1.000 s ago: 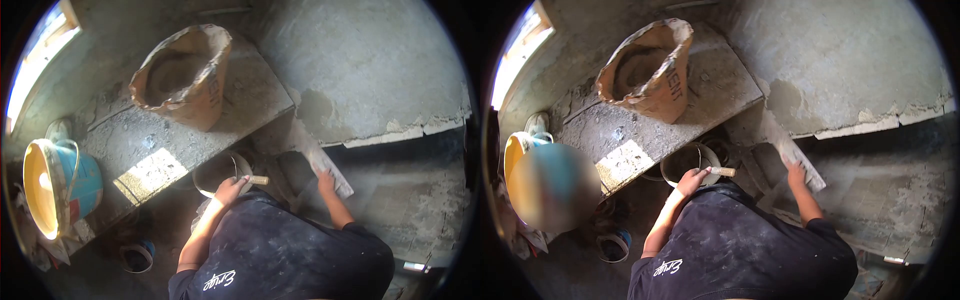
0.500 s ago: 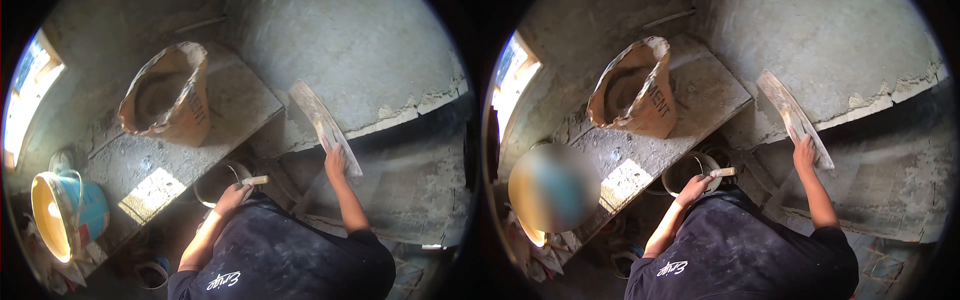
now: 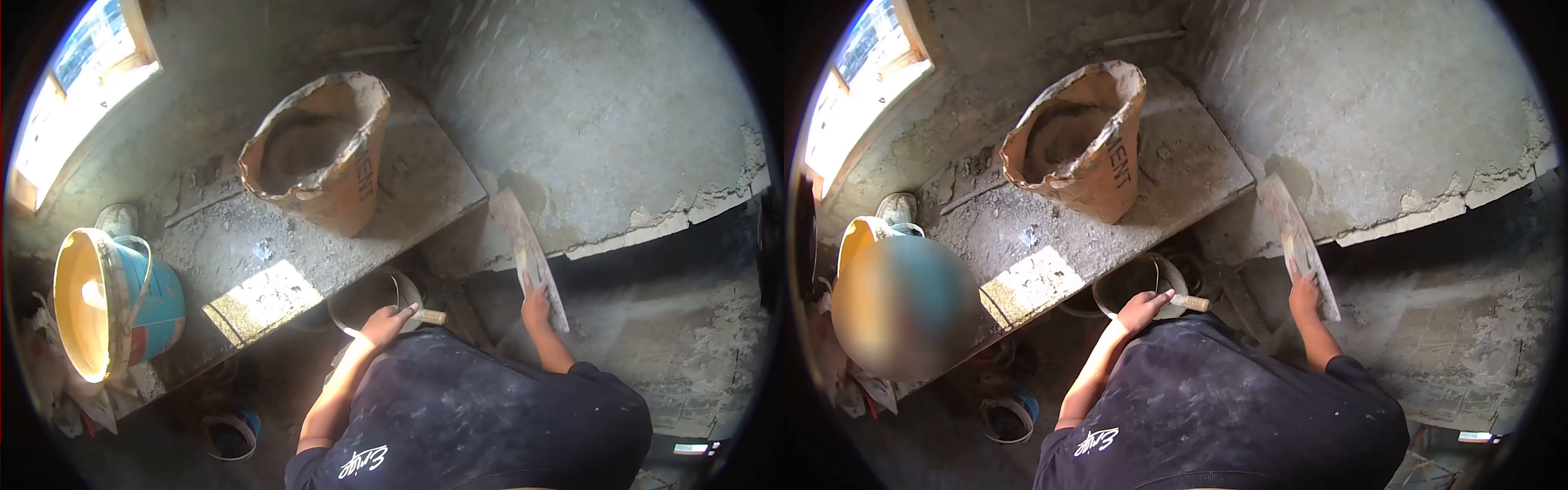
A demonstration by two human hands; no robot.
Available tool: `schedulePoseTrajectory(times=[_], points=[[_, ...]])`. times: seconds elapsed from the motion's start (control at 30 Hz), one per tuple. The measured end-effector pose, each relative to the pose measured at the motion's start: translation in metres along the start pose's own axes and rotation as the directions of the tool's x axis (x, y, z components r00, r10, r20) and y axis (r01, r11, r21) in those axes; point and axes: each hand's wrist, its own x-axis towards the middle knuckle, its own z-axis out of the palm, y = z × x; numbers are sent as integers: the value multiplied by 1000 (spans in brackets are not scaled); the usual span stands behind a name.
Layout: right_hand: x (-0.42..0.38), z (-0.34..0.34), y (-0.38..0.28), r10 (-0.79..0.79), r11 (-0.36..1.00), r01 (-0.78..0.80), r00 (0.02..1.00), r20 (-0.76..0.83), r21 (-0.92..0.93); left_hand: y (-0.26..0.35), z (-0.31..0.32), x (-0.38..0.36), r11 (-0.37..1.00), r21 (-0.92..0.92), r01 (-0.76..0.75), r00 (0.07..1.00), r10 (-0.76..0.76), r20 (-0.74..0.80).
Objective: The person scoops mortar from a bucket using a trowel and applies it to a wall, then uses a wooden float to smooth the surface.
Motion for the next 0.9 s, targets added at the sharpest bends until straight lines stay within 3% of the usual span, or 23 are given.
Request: schedulePoseTrajectory(times=[0.1, 0.17, 0.23, 0.3, 0.37, 0.53, 0.57, 0.63, 0.7, 0.73, 0.83, 0.9], points=[[-15, 25, -8, -38, 993, 63, 971, 236, -99, -8, -4, 6, 999, -8, -41, 998, 41, -44], [-25, 40, -12, -53, 993, 97, 890, 453, -75, -9, -10, 7, 996, -87, -15, 1000, 15, -1], [-33, 3, -21, -51, 996, 84, 837, 544, -36, -6, -12, 5, 998, -55, -24, 1000, 24, -2], [-38, -3, -16, -60, 998, 54, 878, 476, 27, 1, -9, 4, 999, -33, -42, 999, 42, -23], [-48, -18, -4, -97, 985, 57, 964, 249, 165, 14, -7, 2, 1000, 3, 14, 999, -14, 45], [-16, -61, 16, 96, 963, -65, 990, -107, 263, 11, 6, 17, 1000, -9, 25, 996, -24, 85], [-6, -66, 20, 126, 960, -91, 985, -119, 266, 11, 9, 18, 999, -30, 37, 996, -34, 83], [7, -46, 33, 94, 993, -85, 990, -103, 86, 7, 20, 23, 996, -77, 52, 993, -43, 107], [6, -14, 37, 12, 999, -17, 989, -146, -34, 9, 28, 24, 946, -317, 61, 995, -33, 93], [3, -1, 33, 19, 1000, -23, 989, -146, -20, 11, 27, 21, 965, -255, 61, 996, -41, 81], [-23, 43, 10, -53, 982, 64, 996, 68, -177, 7, 28, 14, 959, -245, 144, 986, -119, 116], [-40, 80, -8, -16, 992, 66, 905, 424, -104, 1, 30, 8, 982, -150, 112, 991, -99, 96]])
